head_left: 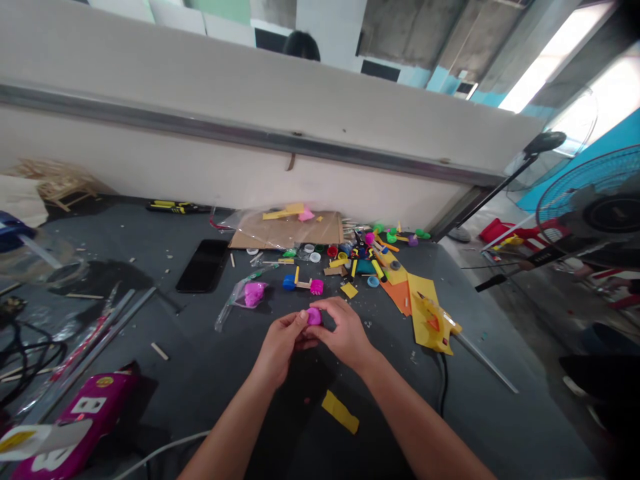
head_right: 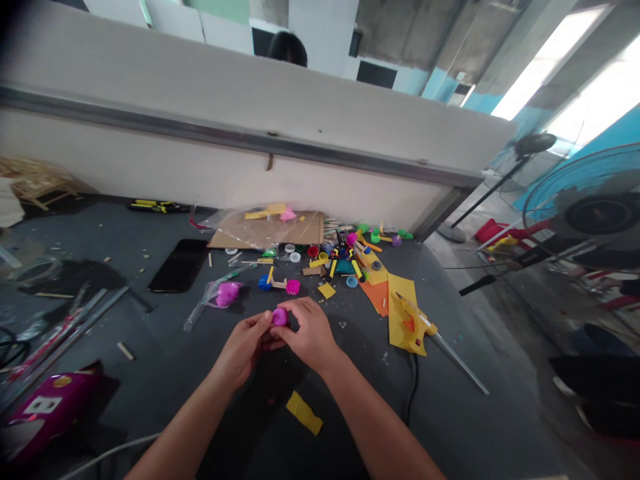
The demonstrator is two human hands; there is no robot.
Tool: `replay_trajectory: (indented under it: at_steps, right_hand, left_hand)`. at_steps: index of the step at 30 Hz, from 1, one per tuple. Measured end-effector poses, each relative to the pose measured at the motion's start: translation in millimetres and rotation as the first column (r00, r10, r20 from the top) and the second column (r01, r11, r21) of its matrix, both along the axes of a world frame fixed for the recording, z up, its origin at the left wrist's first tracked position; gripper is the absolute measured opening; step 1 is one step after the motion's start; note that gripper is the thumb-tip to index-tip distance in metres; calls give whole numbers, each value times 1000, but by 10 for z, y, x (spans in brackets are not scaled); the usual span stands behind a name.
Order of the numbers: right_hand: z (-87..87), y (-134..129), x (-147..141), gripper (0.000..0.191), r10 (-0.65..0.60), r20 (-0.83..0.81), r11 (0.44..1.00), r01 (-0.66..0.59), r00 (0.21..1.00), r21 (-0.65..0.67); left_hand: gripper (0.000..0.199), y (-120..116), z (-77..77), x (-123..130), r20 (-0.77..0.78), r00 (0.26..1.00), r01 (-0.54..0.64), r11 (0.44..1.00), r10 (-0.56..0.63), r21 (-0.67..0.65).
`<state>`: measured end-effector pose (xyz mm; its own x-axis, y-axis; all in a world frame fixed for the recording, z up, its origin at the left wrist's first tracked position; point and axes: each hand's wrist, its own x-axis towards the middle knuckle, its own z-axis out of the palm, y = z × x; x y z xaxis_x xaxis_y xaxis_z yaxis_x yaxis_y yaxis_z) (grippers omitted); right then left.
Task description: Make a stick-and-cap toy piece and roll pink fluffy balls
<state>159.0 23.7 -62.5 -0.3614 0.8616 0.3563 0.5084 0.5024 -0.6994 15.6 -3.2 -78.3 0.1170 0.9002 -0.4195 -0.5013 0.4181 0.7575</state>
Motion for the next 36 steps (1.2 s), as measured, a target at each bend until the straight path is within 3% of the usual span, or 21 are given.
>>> replay_trajectory:
  at_steps: [3, 8, 14, 19, 24, 30, 36]
  right_hand:
    - [-4, 0, -4, 33, -34, 8, 999, 34, 999, 0]
    - [5, 10, -1, 41, 75, 0, 997, -75, 997, 18]
    - [8, 15, -22, 33, -5, -7, 1000, 5, 1000, 25]
    - [6, 25, -31, 35, 73, -19, 996, -72, 997, 54]
    - [-22, 42, -71, 31, -26, -72, 998, 31, 997, 61]
    - [-15, 71, -85, 39, 124, -82, 990, -118, 989, 75]
    - [18, 56, -79, 30, 32, -123, 998, -25, 992, 52]
  left_hand:
    - [30, 1, 19, 0, -10, 1000, 1, 1000, -1, 17]
    - [28, 8, -13, -9, -40, 999, -9, 1000, 10, 27]
    - [27, 10, 15, 5, -5, 1000, -1, 998, 2, 57]
    - [28, 4, 68, -11, -58, 998, 0, 998, 4, 61]
    - [26, -5, 104, 17, -18, 999, -37, 997, 38, 69]
    - [24, -4, 139, -17, -83, 997, 4, 997, 3, 83]
    - [26, -12, 104, -23, 27, 1000, -2, 999, 1, 39]
